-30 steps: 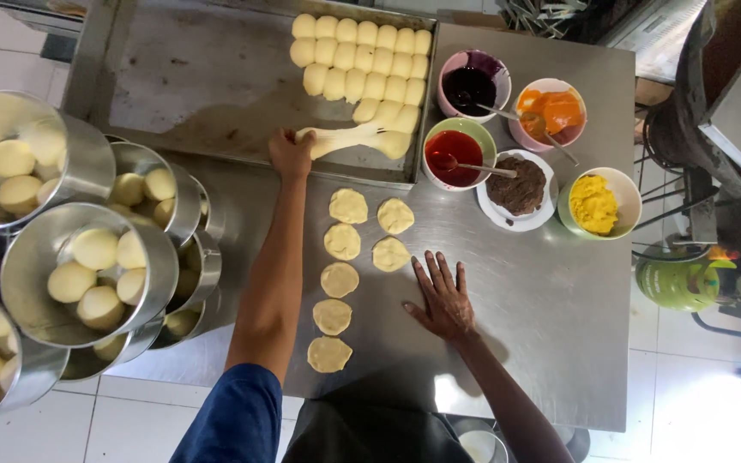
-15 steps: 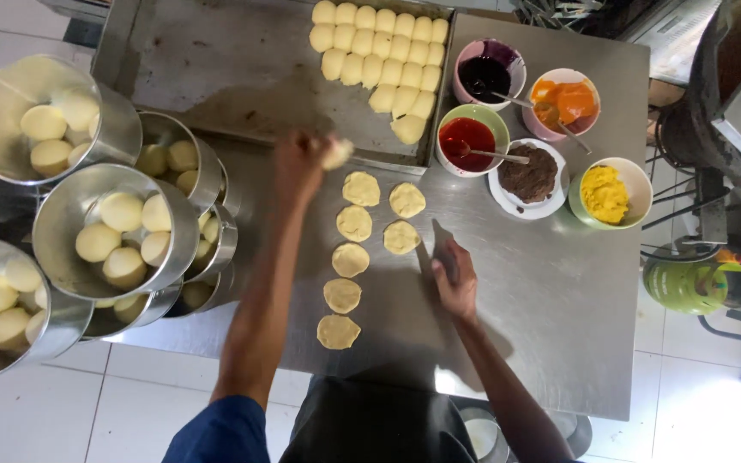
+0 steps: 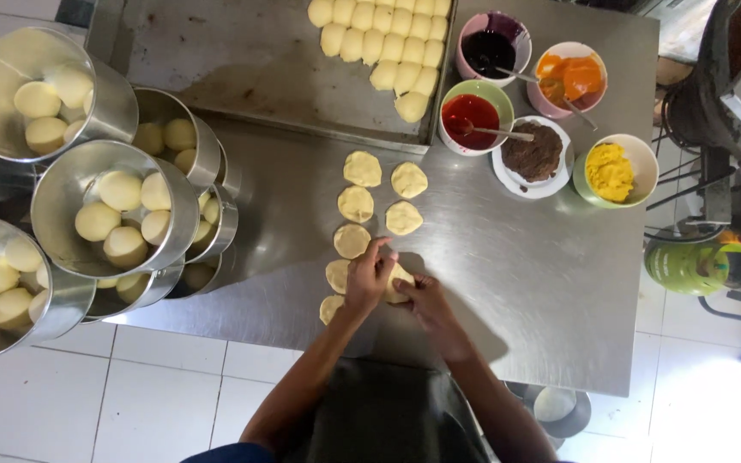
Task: Filling and shaping dough balls into buns and placing them into metal baking tins.
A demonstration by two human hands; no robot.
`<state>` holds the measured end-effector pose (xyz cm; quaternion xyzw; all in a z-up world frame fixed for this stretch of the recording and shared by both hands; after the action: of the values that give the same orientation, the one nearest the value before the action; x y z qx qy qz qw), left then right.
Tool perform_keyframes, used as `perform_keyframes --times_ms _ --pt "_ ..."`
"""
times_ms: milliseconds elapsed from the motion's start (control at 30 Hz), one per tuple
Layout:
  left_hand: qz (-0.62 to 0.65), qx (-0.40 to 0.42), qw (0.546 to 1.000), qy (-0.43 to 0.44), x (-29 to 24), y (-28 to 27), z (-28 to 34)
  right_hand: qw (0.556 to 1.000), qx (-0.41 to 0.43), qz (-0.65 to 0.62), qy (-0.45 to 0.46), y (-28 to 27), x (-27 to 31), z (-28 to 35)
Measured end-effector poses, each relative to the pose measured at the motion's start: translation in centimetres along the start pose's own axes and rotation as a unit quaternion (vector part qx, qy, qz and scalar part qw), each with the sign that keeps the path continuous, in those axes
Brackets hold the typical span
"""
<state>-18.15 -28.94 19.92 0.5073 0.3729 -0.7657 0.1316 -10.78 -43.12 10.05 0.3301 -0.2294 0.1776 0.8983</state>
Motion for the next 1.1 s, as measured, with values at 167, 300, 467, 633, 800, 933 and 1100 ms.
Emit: perform_keyframes --times_ms 167,300,467,633,800,933,1100 --pt "-0.028 -0.068 0.984 0.159 -2.8 -2.6 -0.1 0.955 0.024 0.279 -0.098 -3.0 3.0 -1.0" --pt "-0.047 -0.056 0.962 0.263 -3.0 -1.8 0.5 0.656 0.059 0.697 -0.283 4.7 9.9 2.4" --pt "-0.206 0.109 0.936 0.262 -0.5 3.1 2.0 0.377 0.145 0.860 -0.312 6.9 8.9 3.7" --pt "-0.248 0.142 0.929 0.236 -0.4 3.5 2.2 0.372 0.150 0.856 -0.327 4.6 7.9 3.6" --pt "-0.225 -0.016 0.947 0.227 -0.2 2.0 -0.6 0.495 0.059 0.748 -0.438 1.8 9.2 5.4" --pt "-0.163 -0.072 0.955 0.236 -9.0 -2.4 -8.0 0.543 0.003 0.728 -0.419 -0.1 9.1 5.4" --pt "-0.138 -0.129 0.971 0.144 -7.1 -1.2 -22.7 0.522 -0.015 0.753 -0.401 -0.3 8.8 5.1"
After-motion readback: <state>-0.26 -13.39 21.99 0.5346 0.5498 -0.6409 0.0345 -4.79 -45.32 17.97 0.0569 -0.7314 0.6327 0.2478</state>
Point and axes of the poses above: each hand's wrist, its own z-axis away from the middle knuckle, its own y-axis out of the palm, x = y × z, the point moved 7 cm from there along -z, towards the middle knuckle, and after that the axes turned 4 degrees about -z, right-handed, at the moved point
